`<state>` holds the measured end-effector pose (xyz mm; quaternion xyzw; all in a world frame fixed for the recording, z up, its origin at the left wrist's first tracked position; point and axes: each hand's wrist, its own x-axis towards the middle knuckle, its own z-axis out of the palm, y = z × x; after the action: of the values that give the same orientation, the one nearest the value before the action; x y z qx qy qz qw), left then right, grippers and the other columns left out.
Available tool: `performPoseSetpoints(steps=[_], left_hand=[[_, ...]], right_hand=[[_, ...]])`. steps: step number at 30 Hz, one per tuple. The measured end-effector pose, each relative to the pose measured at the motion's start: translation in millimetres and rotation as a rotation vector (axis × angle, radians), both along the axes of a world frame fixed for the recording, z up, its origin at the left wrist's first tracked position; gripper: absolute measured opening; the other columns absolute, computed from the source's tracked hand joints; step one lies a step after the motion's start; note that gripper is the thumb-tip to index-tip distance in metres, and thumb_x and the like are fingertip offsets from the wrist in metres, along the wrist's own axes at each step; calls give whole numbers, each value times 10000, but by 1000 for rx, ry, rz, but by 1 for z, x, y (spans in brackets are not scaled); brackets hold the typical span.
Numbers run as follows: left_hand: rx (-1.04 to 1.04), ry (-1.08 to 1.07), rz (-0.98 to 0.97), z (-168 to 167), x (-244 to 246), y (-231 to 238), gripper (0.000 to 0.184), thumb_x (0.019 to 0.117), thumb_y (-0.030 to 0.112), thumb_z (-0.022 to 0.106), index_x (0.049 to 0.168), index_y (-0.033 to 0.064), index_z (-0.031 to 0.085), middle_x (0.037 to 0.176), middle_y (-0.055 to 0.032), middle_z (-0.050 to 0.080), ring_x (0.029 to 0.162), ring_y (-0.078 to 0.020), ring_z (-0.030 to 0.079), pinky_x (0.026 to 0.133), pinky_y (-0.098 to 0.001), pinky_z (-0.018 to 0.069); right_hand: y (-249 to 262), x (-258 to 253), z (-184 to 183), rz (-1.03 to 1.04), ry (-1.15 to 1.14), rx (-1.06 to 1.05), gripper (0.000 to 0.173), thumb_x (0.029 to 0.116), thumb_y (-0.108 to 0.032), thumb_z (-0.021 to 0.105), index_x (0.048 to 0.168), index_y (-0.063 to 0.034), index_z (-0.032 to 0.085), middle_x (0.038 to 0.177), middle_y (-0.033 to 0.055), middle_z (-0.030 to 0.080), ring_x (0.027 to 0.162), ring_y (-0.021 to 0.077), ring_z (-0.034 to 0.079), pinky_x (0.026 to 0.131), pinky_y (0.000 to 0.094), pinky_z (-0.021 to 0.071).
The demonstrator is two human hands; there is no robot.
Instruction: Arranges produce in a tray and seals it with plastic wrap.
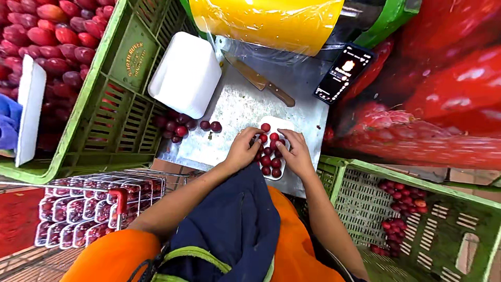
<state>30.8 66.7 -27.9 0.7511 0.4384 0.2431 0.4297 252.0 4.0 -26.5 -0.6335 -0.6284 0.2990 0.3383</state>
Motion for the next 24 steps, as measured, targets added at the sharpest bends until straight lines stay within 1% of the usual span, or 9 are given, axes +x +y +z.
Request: performPoseSetpoints(steps=[4, 7, 8, 11, 13, 16, 21, 22, 24], left_hand=[[22, 119, -43, 2, 6, 4, 304, 1013, 283, 606, 1279, 156, 683, 1339, -61, 625, 1233, -236, 590, 1063, -516, 470], [54, 164, -66, 2, 10, 5, 321, 1013, 359, 601, 1272, 193, 691, 1346, -35, 621, 1255, -238, 566, 1076, -541, 438], [58, 168, -68, 2, 12, 4, 337, 1015, 395, 592, 1278, 208, 690, 1352, -21, 618, 1264, -232, 557, 1086, -551, 421], [64, 213, -89, 5, 17, 4, 360, 996, 429, 603, 1294, 240, 677, 1370, 1, 614, 1285, -232, 541, 1077, -589, 388], [82, 253, -85, 5, 21, 4, 317, 969, 365, 644, 1258, 242, 686, 1350, 3, 629, 1278, -238, 547, 1069, -589, 393], [94, 281, -79, 7, 24, 5, 268, 973, 314, 624, 1219, 236, 696, 1322, 12, 641, 1260, -231, 552, 1057, -562, 400], [53, 156, -84, 10, 21, 10, 219, 988, 233, 613, 1154, 162, 736, 1232, -12, 701, 1193, -192, 621, 1057, -483, 476], [35, 121, -64, 12, 21, 12, 224, 991, 205, 613, 1173, 137, 726, 1236, -42, 696, 1184, -200, 637, 1045, -474, 509], [48, 92, -27, 14, 21, 20, 267, 983, 150, 602, 1225, 116, 708, 1305, -80, 664, 1242, -238, 611, 1076, -502, 490]], right_hand=[[1, 11, 8, -44, -132, -39, 394, 961, -385, 711, 1256, -124, 702, 1243, 95, 661, 1124, 271, 618, 955, 474, 527], [7, 3, 13, -89, -172, -51, 369, 952, -377, 731, 1169, -80, 709, 1029, 108, 685, 780, 234, 647, 709, 445, 572], [8, -1, 13, -89, -171, -58, 335, 965, -363, 717, 1143, -79, 716, 1008, 103, 684, 741, 222, 641, 682, 431, 572], [13, -2, 9, -62, -188, -84, 224, 1011, -281, 647, 1119, -110, 743, 1063, 102, 685, 830, 226, 669, 748, 442, 580], [14, 3, 7, -16, -204, -110, 206, 1026, -259, 618, 1115, -137, 758, 1080, 97, 680, 917, 235, 678, 817, 468, 584], [12, 10, 9, 4, -203, -139, 189, 1023, -252, 609, 1064, -128, 746, 1045, 86, 671, 889, 229, 665, 796, 468, 574], [3, 23, 8, -18, 1, -150, 235, 1065, -191, 534, 1151, -114, 739, 1095, 65, 729, 1006, 162, 695, 927, 402, 570], [2, 24, 8, -11, 33, -165, 246, 1072, -180, 517, 1171, -119, 734, 1110, 53, 740, 1015, 148, 701, 937, 398, 570], [0, 24, 10, 2, 69, -197, 271, 1084, -169, 485, 1197, -139, 730, 1126, 25, 752, 983, 122, 712, 912, 391, 578]])
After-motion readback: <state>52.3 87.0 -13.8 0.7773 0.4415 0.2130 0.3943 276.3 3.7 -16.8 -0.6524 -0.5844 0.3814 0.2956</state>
